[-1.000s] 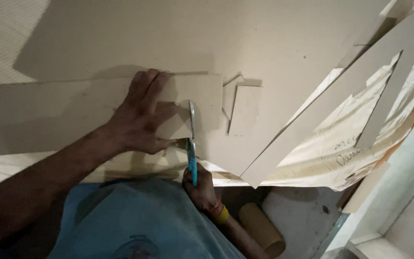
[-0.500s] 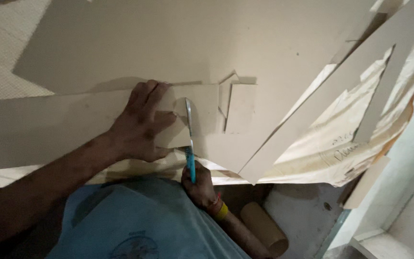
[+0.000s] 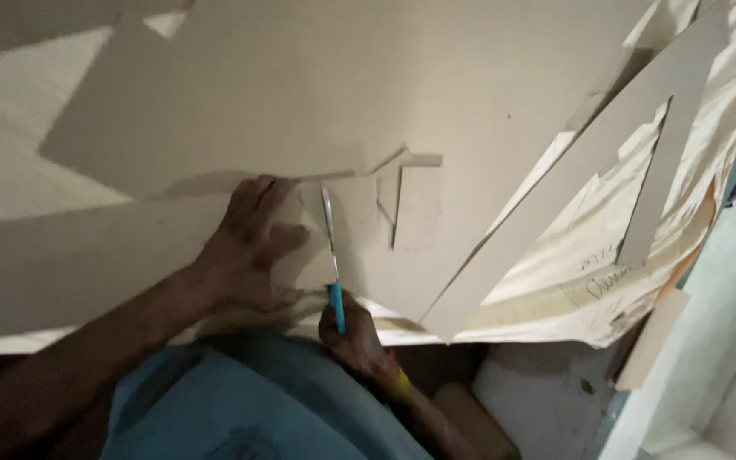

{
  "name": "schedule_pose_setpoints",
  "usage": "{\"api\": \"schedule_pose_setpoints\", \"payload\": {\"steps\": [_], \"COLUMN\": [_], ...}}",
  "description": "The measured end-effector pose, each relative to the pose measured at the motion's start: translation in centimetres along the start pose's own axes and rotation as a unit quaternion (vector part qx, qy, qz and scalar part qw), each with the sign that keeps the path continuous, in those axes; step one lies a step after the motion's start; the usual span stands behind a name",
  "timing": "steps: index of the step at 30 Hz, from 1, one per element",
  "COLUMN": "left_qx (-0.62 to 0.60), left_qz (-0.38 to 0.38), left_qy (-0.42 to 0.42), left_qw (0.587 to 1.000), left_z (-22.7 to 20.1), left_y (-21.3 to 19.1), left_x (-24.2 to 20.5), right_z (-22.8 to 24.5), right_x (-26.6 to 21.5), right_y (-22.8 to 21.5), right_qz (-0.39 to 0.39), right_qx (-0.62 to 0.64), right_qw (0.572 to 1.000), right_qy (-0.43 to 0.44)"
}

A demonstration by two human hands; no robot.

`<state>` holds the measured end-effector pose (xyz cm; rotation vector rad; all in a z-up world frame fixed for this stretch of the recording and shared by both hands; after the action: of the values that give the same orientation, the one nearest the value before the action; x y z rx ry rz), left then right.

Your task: The person uses shears to cut a large sheet of white cardboard into smaller rectangular pieces. The person repeatedly positions the shears, cuts along straight lines, and sets the cut pieces aside on the work surface.

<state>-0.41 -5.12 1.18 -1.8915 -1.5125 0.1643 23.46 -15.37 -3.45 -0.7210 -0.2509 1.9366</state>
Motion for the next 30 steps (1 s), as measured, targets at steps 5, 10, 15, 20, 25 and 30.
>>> {"api": "schedule_pose_setpoints", "payload": {"steps": [5, 10, 15, 20, 25, 30], "left_qx": [0.008, 0.082, 0.19, 0.203, 0.228, 0.219], "left_qz": [0.022, 0.003, -0.004, 0.02, 0.075, 0.06], "left_qy": [0.01, 0.03, -0.058, 0.023, -0.068, -0.15], "left_qw": [1.0, 0.996, 0.98, 0.979, 0.968, 0.962], "left_z": [0.1, 3.5, 7.0, 4.4, 3.1, 5.3], "left_y": [1.7, 0.4, -3.7, -1.0, 0.1, -2.8], "left_x": [-2.2, -2.1, 0.8, 7.6, 10.8, 7.8], "right_z": [-0.7, -1.0, -1.7, -4.7, -4.6, -1.9], "right_x": [-0.2, 0.7, -3.4, -4.3, -3.6, -5.3], "right_y": [-0.1, 0.2, -2.3, -5.4, -8.8, -5.2], "right_qz": [-0.015, -0.038, 0.021, -0.097, -0.124, 0.006], "right_qx": [0.123, -0.028, -0.012, -0.03, 0.042, 0.144], "right_qw": [0.99, 0.997, 0.997, 0.986, 0.978, 0.98], "right_qy": [0.063, 0.057, -0.067, 0.132, 0.164, 0.136]}}
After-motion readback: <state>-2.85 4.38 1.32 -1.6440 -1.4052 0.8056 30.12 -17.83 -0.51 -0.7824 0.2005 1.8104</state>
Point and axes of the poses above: each hand's wrist, its own x-axis towards the middle knuckle, its own y-axis out of the palm, z = x × y, the point moved 4 cm from there along x, towards the middle knuckle, and after that the axes turned 6 degrees about -z, right-handed, at the moved point
